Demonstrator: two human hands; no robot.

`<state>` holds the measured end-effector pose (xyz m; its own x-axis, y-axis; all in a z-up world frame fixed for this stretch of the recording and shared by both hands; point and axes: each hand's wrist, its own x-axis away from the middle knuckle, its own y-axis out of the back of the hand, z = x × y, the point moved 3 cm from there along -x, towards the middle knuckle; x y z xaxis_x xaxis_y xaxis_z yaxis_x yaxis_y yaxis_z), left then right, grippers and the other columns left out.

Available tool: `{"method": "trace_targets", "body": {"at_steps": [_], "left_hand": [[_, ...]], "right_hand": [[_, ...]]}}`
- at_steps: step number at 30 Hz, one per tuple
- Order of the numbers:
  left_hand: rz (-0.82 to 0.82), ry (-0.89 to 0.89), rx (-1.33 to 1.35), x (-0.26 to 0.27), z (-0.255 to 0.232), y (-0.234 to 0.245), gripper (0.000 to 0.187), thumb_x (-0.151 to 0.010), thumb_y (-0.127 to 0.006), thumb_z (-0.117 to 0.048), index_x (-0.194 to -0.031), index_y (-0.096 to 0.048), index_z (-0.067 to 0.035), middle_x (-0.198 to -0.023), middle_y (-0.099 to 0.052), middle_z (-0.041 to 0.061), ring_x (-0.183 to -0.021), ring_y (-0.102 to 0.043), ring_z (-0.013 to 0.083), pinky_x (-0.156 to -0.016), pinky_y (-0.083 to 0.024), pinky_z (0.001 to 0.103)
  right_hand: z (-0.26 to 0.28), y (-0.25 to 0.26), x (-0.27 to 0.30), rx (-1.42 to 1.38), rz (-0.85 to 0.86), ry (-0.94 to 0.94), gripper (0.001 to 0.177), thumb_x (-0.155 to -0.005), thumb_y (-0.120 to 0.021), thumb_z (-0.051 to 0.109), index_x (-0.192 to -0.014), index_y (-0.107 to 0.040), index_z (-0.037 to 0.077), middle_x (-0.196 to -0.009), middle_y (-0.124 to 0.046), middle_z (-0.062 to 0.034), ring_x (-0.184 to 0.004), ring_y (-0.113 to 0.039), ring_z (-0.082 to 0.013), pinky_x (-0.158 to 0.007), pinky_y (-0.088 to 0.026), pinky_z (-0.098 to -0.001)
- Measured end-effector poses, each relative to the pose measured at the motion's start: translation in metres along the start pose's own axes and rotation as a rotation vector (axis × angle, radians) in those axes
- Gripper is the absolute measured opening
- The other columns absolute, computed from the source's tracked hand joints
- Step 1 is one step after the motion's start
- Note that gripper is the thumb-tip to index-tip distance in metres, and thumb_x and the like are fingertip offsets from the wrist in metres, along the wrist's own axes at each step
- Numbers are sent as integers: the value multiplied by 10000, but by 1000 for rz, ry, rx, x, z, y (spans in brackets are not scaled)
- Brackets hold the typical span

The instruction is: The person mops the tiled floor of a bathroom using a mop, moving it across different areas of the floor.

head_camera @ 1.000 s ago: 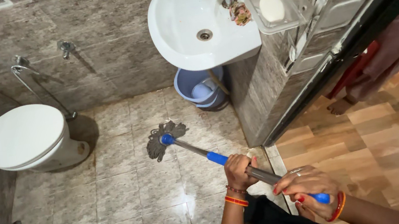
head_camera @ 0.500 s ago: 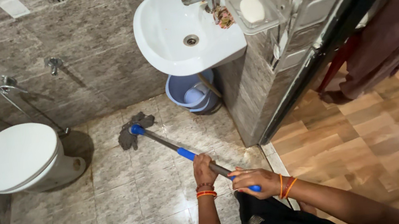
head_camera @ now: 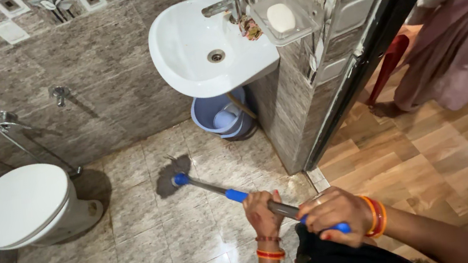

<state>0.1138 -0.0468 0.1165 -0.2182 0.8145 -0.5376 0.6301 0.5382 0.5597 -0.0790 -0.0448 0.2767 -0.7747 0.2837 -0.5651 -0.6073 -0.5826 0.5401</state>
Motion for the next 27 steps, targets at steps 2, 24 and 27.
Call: {"method": "trace_targets", "body": {"at_steps": [2, 24, 27], "left_hand": [[-20, -29, 65, -6, -25, 9, 303, -775, -780, -118, -621, -520, -93, -654, -602, 89, -698, -592, 320, -702, -419, 443], [144, 2, -158, 33, 125, -81, 146, -657, -730, -29, -704, -596, -66, -822, -637, 150, -971, -615, 397, -1021, -430, 511], [249, 95, -226, 53, 120, -93, 179, -593, -711, 29, -700, -622, -84, -844, -656, 123, -986, -624, 366, -1047, -432, 502]], "right_hand": [[21, 18, -14, -16, -36, 60, 137, -892, -595, 126, -922, -685, 27, -975, -733, -136, -1002, -774, -340, -886, -645, -431], [-115, -76, 81, -14, 43, -273, 156, -922, -689, 53, -1073, -702, 12, -1203, -720, -146, -1267, -643, -373, -1041, -541, -441], [-116, -87, 114, 19, 82, -248, 174, -923, -742, 88, -1078, -710, 17, -1227, -711, -159, -1297, -613, -383, -1010, -547, -430]]}}
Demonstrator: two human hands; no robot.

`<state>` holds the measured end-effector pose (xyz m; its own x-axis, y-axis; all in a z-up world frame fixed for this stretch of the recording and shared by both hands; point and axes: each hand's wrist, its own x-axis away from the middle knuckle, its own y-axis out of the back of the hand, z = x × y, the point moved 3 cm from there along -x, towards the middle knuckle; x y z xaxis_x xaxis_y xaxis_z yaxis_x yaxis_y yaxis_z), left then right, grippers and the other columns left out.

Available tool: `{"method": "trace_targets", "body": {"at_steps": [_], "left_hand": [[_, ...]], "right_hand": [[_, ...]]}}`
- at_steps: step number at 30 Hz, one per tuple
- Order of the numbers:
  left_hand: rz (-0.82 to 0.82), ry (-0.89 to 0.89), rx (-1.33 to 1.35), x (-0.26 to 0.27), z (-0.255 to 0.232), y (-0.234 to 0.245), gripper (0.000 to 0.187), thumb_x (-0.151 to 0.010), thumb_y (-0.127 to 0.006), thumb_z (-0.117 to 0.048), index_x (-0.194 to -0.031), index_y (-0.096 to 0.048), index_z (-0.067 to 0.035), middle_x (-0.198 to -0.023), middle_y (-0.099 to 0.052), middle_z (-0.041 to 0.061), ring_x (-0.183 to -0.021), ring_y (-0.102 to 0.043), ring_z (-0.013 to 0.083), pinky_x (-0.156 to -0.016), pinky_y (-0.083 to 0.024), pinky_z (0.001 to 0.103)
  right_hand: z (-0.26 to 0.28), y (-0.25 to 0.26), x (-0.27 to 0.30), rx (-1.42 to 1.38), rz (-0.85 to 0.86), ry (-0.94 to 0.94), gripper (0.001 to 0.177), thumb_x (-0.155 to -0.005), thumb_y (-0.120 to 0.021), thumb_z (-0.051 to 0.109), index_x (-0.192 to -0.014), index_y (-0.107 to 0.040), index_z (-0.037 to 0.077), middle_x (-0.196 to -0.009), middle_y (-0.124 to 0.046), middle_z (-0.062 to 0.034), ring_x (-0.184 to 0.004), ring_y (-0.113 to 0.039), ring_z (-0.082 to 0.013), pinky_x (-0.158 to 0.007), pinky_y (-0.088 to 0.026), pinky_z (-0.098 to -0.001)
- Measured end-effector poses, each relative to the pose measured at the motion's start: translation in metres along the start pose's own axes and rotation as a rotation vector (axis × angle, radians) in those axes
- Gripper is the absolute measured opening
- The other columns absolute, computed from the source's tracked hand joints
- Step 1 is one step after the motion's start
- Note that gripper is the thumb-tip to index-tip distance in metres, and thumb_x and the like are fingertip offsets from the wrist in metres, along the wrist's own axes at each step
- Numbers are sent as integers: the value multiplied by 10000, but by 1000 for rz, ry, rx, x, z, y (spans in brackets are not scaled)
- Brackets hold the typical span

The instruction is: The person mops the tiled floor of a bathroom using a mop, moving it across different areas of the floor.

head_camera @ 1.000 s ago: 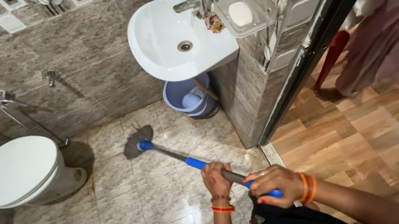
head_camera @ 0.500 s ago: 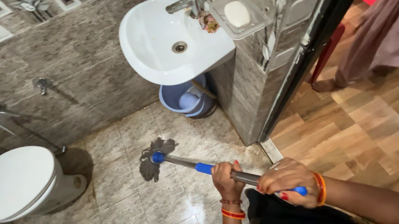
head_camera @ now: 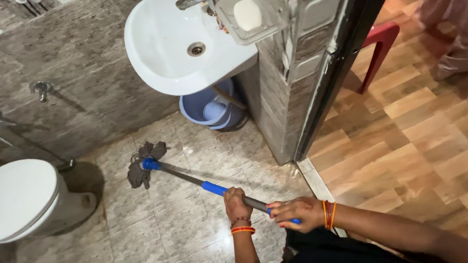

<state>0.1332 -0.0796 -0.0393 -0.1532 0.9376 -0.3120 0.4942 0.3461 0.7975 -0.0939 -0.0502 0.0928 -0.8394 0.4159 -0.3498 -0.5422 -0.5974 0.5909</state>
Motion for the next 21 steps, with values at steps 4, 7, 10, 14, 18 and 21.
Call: {"method": "trace_targets", "body": {"at_steps": [4, 7, 10, 14, 18, 21], "left_hand": [[52, 102, 14, 2, -48, 7, 143, -662, -732, -27, -731, -646, -116, -851, -660, 89, -942, -606, 348, -890, -497, 450], [-59, 25, 58, -7, -115, 43, 166, -717, -800, -115, -723, -638, -82, -756, -654, 87, -875, -609, 341, -817, -464, 472], [-224, -74, 139, -9, -181, 81, 150, -782, -784, -158, -870, -695, -77, -802, -681, 98, -814, -616, 328, -765, -457, 453], [-228, -56, 176, -1, -233, 96, 85, -791, -771, -131, -839, -709, -98, -705, -646, 88, -725, -621, 325, -715, -466, 443], [-239, -107, 263, -6, -235, 88, 70, -808, -733, -82, -847, -675, -89, -700, -626, 88, -693, -612, 323, -686, -477, 433], [-250, -127, 280, -16, -217, 78, 70, -809, -710, -56, -835, -651, -82, -676, -606, 90, -665, -603, 325, -661, -479, 434]], "right_hand": [[15, 38, 17, -56, -16, -16, 133, -949, -710, 80, -1070, -716, 26, -1156, -738, -132, -1293, -645, -378, -939, -580, -411], [49, 101, 18, 60, 13, 65, 86, -941, -702, 106, -1007, -731, 60, -1102, -769, -95, -1192, -712, -344, -932, -597, -407], [98, 161, 10, 90, -89, 314, 152, -955, -652, 160, -1006, -698, 24, -1083, -744, -140, -1071, -746, -332, -961, -615, -450], [149, 211, 5, -8, -82, 486, 229, -962, -552, 157, -1011, -666, -37, -1036, -709, -181, -1010, -752, -381, -915, -644, -460], [156, 222, -2, -165, -136, 440, 248, -956, -502, 119, -1042, -664, -48, -1039, -724, -194, -962, -773, -371, -878, -660, -446], [149, 216, -8, -162, -182, 372, 280, -941, -502, 104, -1094, -667, -61, -1052, -736, -193, -967, -779, -371, -869, -655, -444]]}}
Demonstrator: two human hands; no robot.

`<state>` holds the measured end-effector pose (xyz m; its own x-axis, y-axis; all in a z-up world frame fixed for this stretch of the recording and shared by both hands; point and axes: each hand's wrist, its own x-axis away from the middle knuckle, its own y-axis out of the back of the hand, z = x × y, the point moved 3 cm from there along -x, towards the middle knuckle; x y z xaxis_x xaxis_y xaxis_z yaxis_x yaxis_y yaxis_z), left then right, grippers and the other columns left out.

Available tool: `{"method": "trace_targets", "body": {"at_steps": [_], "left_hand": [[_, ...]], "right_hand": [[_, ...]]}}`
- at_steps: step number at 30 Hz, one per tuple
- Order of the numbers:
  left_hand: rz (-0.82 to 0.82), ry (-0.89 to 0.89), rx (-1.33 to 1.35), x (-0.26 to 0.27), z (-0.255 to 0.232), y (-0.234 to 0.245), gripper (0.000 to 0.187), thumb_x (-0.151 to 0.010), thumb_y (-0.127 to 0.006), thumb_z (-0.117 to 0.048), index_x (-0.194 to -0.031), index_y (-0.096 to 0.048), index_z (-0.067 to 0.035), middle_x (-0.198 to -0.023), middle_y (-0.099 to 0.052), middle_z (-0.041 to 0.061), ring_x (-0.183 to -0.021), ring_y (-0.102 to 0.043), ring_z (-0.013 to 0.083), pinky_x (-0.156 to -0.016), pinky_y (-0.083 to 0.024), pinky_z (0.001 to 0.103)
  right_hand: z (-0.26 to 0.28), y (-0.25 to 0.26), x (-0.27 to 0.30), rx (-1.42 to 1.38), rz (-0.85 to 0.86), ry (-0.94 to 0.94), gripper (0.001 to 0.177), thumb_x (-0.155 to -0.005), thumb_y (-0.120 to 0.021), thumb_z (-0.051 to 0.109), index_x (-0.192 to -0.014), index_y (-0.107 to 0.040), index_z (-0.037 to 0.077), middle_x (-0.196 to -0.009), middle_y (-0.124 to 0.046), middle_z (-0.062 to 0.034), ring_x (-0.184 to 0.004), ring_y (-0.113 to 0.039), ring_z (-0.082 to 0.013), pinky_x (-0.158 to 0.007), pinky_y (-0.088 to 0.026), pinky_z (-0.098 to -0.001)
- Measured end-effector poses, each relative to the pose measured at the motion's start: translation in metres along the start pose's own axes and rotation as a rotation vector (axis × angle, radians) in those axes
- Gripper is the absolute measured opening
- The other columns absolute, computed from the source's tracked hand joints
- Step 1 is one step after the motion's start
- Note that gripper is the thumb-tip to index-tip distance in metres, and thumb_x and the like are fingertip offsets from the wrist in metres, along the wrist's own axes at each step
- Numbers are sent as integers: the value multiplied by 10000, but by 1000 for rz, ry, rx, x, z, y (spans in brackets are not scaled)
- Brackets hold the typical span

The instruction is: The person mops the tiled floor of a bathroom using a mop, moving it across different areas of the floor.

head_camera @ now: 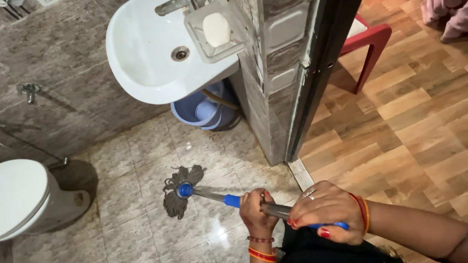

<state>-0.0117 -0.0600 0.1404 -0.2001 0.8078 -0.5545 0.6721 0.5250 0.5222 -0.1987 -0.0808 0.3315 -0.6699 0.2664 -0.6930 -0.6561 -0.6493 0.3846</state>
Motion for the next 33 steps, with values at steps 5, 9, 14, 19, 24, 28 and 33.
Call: {"method": "trace_targets", "body": {"at_steps": [5, 9, 14, 19, 24, 28, 33], "left_hand": [[-19, -5, 27, -2, 36, 10, 57, -818, -683, -47, -828, -635, -76, -696, -607, 101, -670, -609, 330, -674, -487, 430], [-36, 27, -1, 7, 78, 23, 55, -806, -666, -38, -814, -628, -77, -736, -629, 113, -710, -614, 347, -698, -491, 437], [66, 87, -54, 20, 161, 29, 83, -755, -675, -26, -801, -627, -77, -785, -655, 130, -810, -620, 371, -778, -493, 463], [185, 149, -299, 38, 236, 21, 270, -602, -716, 40, -842, -697, -83, -974, -712, 160, -1145, -604, 408, -978, -459, 475], [331, 349, -394, 73, 255, 12, 334, -615, -770, 54, -899, -685, -100, -1082, -693, 133, -1283, -532, 419, -1047, -452, 445], [282, 344, -379, 89, 227, 0, 352, -611, -780, 31, -912, -684, -123, -1070, -706, 87, -1311, -540, 396, -1000, -470, 465], [119, 252, -293, 83, 148, -13, 329, -564, -783, -28, -874, -727, -124, -980, -722, 85, -1069, -616, 359, -958, -481, 444]], "right_hand": [[-24, -27, 3, -11, 3, -63, 337, -884, -515, 91, -1131, -682, -66, -1041, -746, -192, -970, -778, -370, -837, -644, -429], [-50, -67, 8, -22, 3, -72, 328, -855, -519, 31, -1131, -670, -63, -1055, -738, -205, -1005, -762, -383, -867, -633, -441], [-105, -123, 28, 59, 55, -241, 335, -852, -531, -3, -1161, -658, 8, -1119, -741, -166, -1037, -744, -355, -1022, -594, -469], [-181, -183, 79, 90, 283, -402, 367, -924, -721, 101, -1260, -612, 2, -1305, -645, -197, -1334, -570, -390, -1017, -522, -447], [-202, -225, 141, 90, 371, -351, 409, -902, -675, 5, -1308, -627, 9, -1469, -551, -222, -1451, -459, -384, -1135, -465, -434], [-171, -196, 138, 45, 379, -410, 443, -846, -688, -36, -1284, -668, 31, -1493, -546, -216, -1455, -420, -397, -1162, -409, -453], [-94, -103, 89, 0, 404, -451, 270, -874, -759, 74, -1143, -745, 52, -1341, -664, -166, -1345, -556, -368, -1084, -477, -446]]}}
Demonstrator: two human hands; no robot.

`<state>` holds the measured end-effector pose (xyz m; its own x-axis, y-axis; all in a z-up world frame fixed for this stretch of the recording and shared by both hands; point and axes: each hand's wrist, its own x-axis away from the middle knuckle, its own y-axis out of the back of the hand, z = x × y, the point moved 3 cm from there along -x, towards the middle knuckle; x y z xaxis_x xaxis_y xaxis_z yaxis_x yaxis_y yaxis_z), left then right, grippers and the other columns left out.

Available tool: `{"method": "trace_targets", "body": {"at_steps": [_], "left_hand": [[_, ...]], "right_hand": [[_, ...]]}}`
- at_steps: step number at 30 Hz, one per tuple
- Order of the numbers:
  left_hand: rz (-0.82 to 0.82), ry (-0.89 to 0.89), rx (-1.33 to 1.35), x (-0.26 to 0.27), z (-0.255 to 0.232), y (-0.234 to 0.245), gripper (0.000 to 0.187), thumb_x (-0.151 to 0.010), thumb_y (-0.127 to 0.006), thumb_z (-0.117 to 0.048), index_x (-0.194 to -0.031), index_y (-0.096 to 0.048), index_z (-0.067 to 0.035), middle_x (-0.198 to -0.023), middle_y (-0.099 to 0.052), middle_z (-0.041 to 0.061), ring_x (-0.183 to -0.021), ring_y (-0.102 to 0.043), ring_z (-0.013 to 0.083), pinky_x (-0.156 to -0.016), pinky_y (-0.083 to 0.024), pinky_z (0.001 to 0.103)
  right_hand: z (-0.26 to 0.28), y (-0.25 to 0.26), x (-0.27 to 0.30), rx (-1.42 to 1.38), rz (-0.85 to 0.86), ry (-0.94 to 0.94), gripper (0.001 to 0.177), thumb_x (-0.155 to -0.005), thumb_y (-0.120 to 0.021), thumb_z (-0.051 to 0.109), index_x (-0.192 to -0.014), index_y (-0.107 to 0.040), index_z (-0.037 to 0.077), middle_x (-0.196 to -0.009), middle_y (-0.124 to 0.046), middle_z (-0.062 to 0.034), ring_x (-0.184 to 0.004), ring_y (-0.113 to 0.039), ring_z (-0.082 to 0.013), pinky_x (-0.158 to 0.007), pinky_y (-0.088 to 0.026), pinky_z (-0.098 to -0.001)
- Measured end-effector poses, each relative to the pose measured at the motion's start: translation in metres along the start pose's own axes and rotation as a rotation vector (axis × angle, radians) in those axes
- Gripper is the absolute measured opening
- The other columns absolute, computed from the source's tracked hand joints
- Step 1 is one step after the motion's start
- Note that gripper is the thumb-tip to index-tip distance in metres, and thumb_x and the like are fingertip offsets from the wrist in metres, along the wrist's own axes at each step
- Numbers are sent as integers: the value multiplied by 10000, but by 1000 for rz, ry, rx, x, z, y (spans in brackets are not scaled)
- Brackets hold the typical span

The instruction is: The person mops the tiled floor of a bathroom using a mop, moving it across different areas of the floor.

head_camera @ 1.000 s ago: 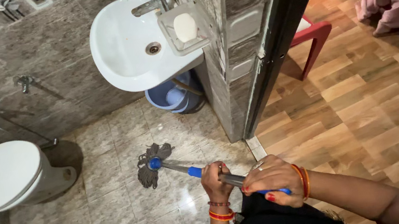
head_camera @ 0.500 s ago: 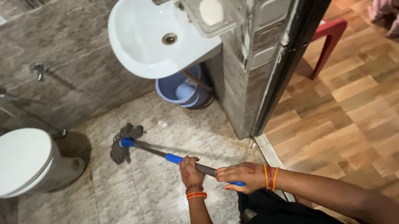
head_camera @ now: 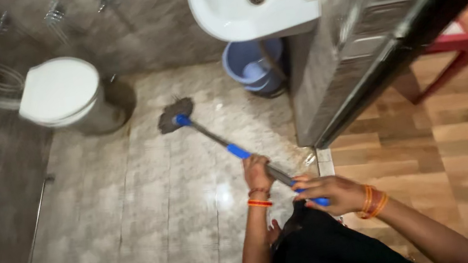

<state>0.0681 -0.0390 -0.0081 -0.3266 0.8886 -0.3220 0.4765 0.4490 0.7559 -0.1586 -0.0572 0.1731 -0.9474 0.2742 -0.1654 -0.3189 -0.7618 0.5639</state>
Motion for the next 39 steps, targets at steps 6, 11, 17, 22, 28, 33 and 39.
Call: {"method": "trace_targets", "body": {"at_steps": [6, 11, 17, 22, 28, 33, 39], "left_hand": [[-84, -12, 224, 9, -122, 55, 294, -644, -809, -127, -924, -722, -105, -912, -707, 89, -907, -624, 319, -826, -481, 424], [-136, -94, 270, 5, -136, 92, 262, -610, -783, -127, -838, -660, -87, -780, -650, 79, -819, -618, 311, -772, -436, 439], [-239, -138, 269, -2, -89, 108, 165, -750, -692, -33, -895, -643, -96, -827, -650, 68, -836, -638, 297, -812, -452, 411], [-164, -140, 278, -17, -22, 109, 209, -710, -730, -93, -902, -649, -95, -825, -645, 78, -864, -633, 309, -825, -453, 431], [-39, -94, 71, -37, 85, 73, 217, -699, -778, -138, -897, -691, -151, -854, -668, 60, -930, -643, 302, -963, -458, 495], [183, 143, -51, -23, 147, 36, 347, -664, -795, -102, -989, -711, -194, -1117, -649, 48, -1245, -563, 263, -942, -463, 563], [258, 269, -95, 0, 134, 8, 435, -642, -808, -63, -1043, -703, -197, -1238, -621, 27, -1398, -425, 252, -1049, -365, 622]], "right_hand": [[90, 82, 21, -16, -46, 201, 74, -853, -671, 48, -909, -718, 48, -1074, -771, -97, -1176, -731, -348, -1062, -526, -521], [107, 75, 7, -110, -21, 290, 149, -857, -597, 19, -939, -720, 39, -1078, -789, -120, -1172, -749, -392, -1099, -508, -561], [110, 46, -36, -158, -3, 304, 220, -848, -575, -42, -1006, -723, 0, -1113, -780, -137, -1190, -730, -385, -1157, -416, -599], [95, 11, -80, -150, -45, 246, 253, -848, -567, -79, -1017, -728, 18, -1090, -775, -118, -1241, -693, -387, -1193, -362, -606], [33, -47, -123, -65, -21, 126, 231, -867, -634, -59, -1054, -716, 51, -1151, -744, -98, -1340, -590, -377, -1186, -355, -554], [-27, -101, -127, 48, 258, -14, 268, -825, -661, -61, -1063, -684, 59, -1365, -615, -95, -1451, -407, -384, -1093, -427, -426], [-44, -120, -91, 65, 335, -8, 396, -750, -639, -141, -1072, -716, 76, -1413, -577, -88, -1506, -317, -378, -1158, -371, -432]]}}
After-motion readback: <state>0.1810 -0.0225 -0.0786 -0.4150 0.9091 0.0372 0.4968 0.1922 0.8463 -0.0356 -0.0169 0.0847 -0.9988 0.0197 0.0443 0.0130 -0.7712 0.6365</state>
